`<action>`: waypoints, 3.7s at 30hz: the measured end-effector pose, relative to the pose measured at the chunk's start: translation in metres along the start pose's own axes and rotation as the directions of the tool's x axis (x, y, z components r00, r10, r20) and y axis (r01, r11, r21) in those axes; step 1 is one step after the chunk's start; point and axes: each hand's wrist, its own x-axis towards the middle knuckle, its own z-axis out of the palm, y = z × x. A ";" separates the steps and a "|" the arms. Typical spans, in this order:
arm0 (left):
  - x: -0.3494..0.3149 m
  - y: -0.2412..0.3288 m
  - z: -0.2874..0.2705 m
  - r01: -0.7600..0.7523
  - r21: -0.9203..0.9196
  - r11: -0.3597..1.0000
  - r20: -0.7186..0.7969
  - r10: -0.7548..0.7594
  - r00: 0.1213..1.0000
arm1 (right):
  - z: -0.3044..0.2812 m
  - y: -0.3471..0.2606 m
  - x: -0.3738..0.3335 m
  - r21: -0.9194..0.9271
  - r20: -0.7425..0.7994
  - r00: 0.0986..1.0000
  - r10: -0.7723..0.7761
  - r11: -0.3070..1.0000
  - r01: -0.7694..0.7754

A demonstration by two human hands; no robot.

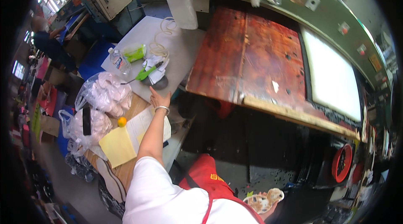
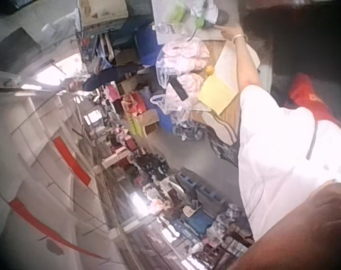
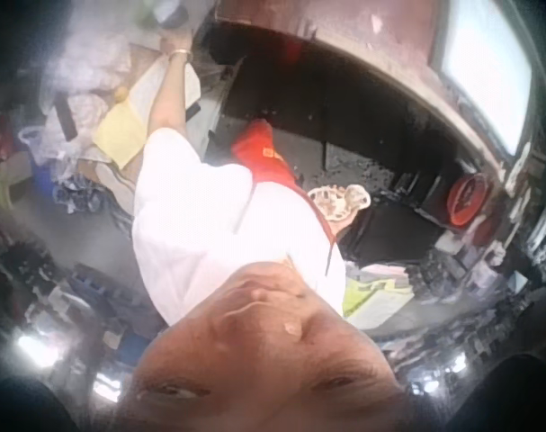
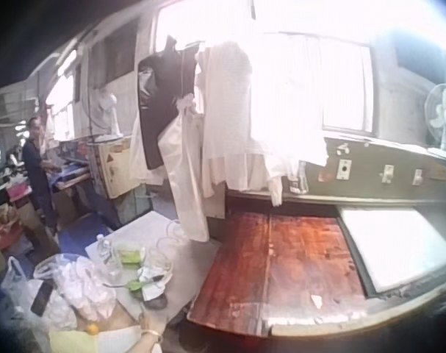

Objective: The person removes black shoe sole cutouts from a press, stacks them, and places them into a clear plastic bag. They then handle white shoe insoles and a yellow sheet, placing them on a table before returning to the press area.

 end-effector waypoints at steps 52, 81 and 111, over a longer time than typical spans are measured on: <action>-0.481 0.177 -0.137 0.070 -0.795 0.602 0.569 0.782 -0.254 | 0.056 -0.092 -0.029 0.050 0.337 0.937 -0.096 0.995 0.083; -0.681 0.351 -0.042 0.062 -0.907 0.416 0.303 0.749 -0.589 | 0.028 -0.319 -0.001 -0.168 0.139 0.946 -0.292 0.935 0.313; -1.030 0.803 0.179 -0.827 -0.552 0.110 0.296 0.953 -0.070 | -0.207 -0.606 -0.026 0.520 -0.159 0.775 -0.611 0.616 0.592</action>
